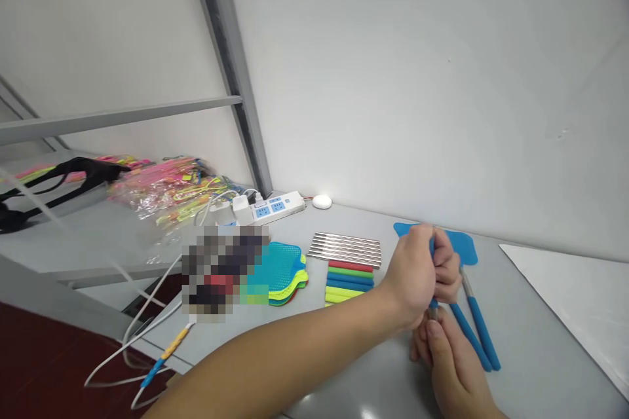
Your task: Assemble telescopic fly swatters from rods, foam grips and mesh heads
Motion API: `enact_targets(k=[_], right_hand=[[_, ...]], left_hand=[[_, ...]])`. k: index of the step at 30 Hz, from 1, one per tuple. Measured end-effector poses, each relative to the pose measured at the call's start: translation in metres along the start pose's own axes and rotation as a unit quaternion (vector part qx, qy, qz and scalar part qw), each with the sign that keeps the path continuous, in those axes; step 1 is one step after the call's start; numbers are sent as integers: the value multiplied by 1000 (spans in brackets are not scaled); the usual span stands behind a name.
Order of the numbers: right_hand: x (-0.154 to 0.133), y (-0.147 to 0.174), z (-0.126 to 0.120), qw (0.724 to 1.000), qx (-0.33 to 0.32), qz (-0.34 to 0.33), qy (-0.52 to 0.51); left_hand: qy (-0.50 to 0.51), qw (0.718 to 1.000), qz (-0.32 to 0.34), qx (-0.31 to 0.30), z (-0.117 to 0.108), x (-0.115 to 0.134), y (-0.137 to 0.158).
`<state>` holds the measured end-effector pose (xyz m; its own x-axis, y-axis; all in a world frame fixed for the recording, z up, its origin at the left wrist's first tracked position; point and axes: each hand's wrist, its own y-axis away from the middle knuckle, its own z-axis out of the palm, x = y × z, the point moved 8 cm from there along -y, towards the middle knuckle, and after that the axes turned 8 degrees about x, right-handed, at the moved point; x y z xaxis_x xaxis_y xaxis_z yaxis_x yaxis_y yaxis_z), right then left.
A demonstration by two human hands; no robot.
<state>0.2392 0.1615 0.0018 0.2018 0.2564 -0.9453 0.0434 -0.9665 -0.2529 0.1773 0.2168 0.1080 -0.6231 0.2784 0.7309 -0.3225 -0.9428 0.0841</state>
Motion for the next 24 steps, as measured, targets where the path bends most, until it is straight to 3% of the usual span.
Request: enact_targets(k=[12,17,20,24], right_hand=[[-15,-2,3,994,-13,-60,92],[-10,-1,7,999,-22,-5,49],[-9,0,13,997,-68,23,11],[-23,4,20,988,-153,-11,12]], left_hand=[[22,1000,-14,14,-8,-18,7],[4,999,-34,12,-10,-17,3],[-38,998,-35,-21,-10,-17,0],[-192,981,16,-21,-18,-5,7]])
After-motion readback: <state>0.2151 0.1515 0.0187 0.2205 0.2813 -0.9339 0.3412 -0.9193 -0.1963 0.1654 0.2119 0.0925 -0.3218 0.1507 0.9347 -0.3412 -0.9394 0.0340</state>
